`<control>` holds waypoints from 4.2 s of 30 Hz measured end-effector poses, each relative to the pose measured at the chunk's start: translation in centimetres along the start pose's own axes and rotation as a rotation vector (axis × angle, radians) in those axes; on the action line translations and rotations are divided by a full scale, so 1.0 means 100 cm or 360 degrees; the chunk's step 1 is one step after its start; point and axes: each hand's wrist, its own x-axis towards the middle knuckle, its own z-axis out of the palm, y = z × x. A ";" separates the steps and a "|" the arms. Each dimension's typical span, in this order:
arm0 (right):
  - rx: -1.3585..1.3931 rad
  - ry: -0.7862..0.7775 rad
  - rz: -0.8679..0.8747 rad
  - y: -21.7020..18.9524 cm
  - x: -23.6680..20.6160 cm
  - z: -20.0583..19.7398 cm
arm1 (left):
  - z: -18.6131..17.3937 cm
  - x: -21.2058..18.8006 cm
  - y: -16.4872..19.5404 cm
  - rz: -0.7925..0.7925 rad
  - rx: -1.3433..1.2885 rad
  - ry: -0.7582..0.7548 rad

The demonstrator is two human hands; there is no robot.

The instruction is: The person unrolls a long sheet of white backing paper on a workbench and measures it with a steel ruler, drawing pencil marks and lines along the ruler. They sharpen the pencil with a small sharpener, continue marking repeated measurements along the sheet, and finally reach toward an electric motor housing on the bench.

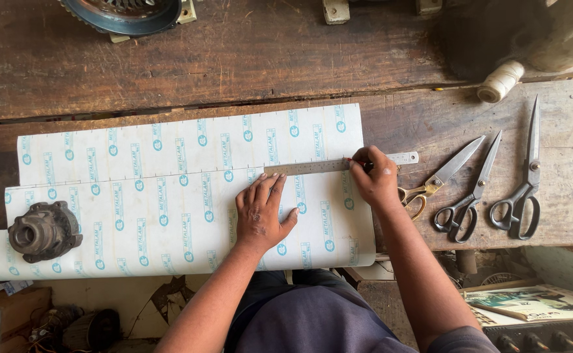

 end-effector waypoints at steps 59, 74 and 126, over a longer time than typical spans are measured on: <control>-0.0049 0.0190 -0.0224 0.030 -0.011 -0.019 | 0.004 0.000 0.003 0.0000 0.0020 0.0003; 0.0103 0.0229 -0.0124 0.025 -0.002 -0.029 | 0.002 0.001 0.004 0.0013 0.0012 0.0035; -0.0923 0.0084 -0.0628 -0.021 -0.053 0.010 | -0.019 -0.007 0.006 0.0067 -0.0206 0.0275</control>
